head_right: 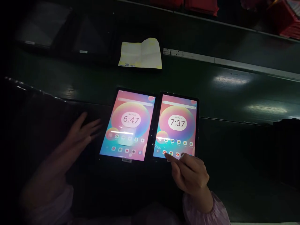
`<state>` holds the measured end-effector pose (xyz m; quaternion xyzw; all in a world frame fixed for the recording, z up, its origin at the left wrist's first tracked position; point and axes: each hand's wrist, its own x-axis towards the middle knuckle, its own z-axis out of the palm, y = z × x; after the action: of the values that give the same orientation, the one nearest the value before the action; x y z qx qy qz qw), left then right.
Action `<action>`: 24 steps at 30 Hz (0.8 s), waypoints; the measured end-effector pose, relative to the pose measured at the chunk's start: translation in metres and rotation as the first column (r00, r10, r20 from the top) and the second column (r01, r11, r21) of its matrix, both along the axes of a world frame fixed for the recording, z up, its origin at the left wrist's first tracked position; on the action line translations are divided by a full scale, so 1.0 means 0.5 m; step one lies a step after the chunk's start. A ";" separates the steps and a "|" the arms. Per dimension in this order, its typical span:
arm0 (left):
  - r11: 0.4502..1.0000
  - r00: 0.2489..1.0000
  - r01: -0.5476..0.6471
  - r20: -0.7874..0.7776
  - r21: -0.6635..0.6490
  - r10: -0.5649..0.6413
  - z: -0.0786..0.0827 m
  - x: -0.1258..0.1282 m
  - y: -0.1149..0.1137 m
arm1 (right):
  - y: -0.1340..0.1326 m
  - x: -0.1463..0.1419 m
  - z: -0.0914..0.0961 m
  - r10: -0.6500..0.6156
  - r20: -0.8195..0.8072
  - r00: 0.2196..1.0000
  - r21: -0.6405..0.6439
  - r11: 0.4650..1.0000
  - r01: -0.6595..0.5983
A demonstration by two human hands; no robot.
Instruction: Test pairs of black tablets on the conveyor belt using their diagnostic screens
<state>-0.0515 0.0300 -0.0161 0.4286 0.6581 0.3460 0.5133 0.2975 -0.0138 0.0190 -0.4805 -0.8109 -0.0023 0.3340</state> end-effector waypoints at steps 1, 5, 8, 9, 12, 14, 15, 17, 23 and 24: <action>0.999 1.000 -0.003 0.024 -0.045 0.004 0.002 -0.005 -0.001 | 0.000 0.000 -0.002 -0.001 -0.005 1.000 0.005 1.000 0.001; 0.990 0.996 0.089 -0.004 -0.106 -0.090 0.007 -0.004 -0.005 | 0.005 -0.003 -0.002 0.012 -0.028 1.000 0.038 0.999 -0.011; 0.967 0.975 0.213 -0.038 -0.140 -0.220 0.009 0.001 0.000 | 0.010 -0.004 0.003 0.018 -0.019 1.000 0.048 0.999 -0.017; 0.960 0.968 0.236 -0.048 -0.150 -0.246 0.010 0.002 0.003 | 0.012 -0.004 0.004 0.016 -0.015 1.000 0.050 0.999 -0.015; 0.949 0.957 0.268 -0.066 -0.166 -0.282 0.013 -0.002 0.011 | 0.015 0.002 0.003 0.033 -0.037 0.999 0.061 0.998 -0.030; 0.942 0.953 0.280 -0.060 -0.183 -0.295 0.014 -0.005 0.013 | 0.013 0.009 -0.001 0.044 -0.076 0.996 0.063 0.997 -0.039; 0.941 0.953 0.281 -0.057 -0.190 -0.296 0.014 -0.006 0.014 | 0.010 0.012 -0.003 0.039 -0.087 0.995 0.059 0.998 -0.034; 0.942 0.956 0.271 -0.054 -0.198 -0.287 0.012 -0.006 0.013 | 0.005 0.019 -0.005 0.008 -0.077 0.997 0.044 0.999 -0.005; 0.963 0.970 0.231 -0.042 -0.140 -0.239 -0.010 -0.013 -0.010 | 0.033 0.051 0.010 -0.185 -0.029 0.982 0.022 0.982 0.186; 0.959 0.967 0.242 -0.040 -0.145 -0.250 -0.013 -0.015 -0.014 | 0.045 0.060 0.013 -0.243 0.001 0.970 0.013 0.970 0.243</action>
<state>-0.0589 0.0231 -0.0228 0.4803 0.6366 0.2205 0.5617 0.3278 0.0085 0.0256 -0.5738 -0.7465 -0.0487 0.3333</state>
